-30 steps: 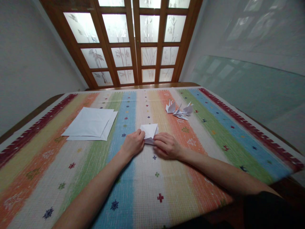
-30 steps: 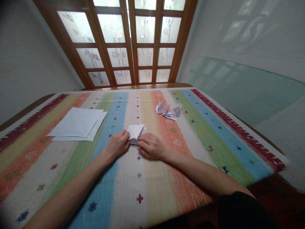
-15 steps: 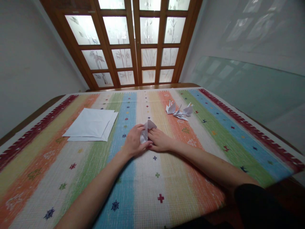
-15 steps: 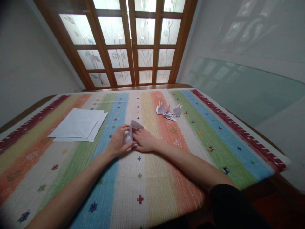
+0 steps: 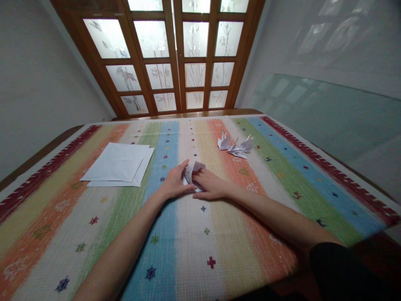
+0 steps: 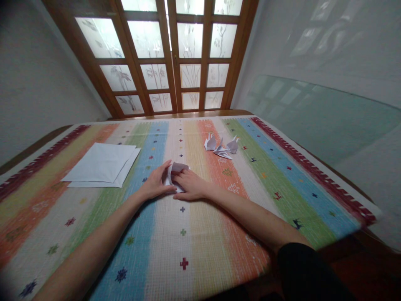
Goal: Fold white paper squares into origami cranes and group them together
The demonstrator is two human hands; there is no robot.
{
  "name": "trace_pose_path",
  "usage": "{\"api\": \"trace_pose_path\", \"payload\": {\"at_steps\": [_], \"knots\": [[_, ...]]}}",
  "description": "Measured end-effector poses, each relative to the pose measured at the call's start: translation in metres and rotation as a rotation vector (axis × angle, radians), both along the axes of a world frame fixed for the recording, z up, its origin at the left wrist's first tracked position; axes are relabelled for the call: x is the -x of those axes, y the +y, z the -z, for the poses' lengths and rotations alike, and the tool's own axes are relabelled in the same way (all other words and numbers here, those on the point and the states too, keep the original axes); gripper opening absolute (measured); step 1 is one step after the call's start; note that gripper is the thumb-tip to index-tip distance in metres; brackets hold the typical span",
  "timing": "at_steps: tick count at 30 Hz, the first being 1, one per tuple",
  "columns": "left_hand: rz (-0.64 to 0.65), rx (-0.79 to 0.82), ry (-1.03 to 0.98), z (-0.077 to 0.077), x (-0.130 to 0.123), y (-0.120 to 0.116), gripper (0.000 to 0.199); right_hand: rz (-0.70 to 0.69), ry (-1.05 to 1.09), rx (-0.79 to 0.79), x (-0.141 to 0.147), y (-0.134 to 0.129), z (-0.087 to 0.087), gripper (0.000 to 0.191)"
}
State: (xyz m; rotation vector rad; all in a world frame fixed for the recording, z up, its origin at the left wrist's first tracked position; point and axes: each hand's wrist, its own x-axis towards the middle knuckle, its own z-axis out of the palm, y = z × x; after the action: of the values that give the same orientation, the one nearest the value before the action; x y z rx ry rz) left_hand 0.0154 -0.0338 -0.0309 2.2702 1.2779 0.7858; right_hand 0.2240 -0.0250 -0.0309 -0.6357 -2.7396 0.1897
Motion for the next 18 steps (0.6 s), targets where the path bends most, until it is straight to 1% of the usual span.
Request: {"api": "trace_pose_path", "payload": {"at_steps": [4, 7, 10, 13, 16, 18], "knots": [[-0.082, -0.037, 0.058, -0.003, -0.010, 0.000, 0.084, 0.010, 0.040, 0.068, -0.013, -0.011, -0.006, 0.032], [-0.154, -0.052, 0.097, -0.005, -0.017, 0.001, 0.074, 0.087, 0.109, 0.094, -0.025, -0.021, -0.008, 0.021], [-0.213, -0.055, 0.123, -0.007, -0.022, 0.002, 0.066, 0.153, 0.161, 0.087, -0.031, -0.029, -0.006, 0.017], [-0.268, -0.057, 0.152, -0.008, -0.025, 0.001, 0.062, 0.197, 0.177, 0.048, -0.031, -0.034, -0.003, 0.014], [-0.293, -0.080, 0.188, -0.007, -0.026, 0.000, 0.060, 0.272, 0.184, 0.005, -0.027, -0.036, 0.000, 0.016], [-0.300, -0.103, 0.211, -0.006, -0.026, -0.001, 0.059, 0.290, 0.163, -0.029, -0.025, -0.036, 0.001, 0.014]]}}
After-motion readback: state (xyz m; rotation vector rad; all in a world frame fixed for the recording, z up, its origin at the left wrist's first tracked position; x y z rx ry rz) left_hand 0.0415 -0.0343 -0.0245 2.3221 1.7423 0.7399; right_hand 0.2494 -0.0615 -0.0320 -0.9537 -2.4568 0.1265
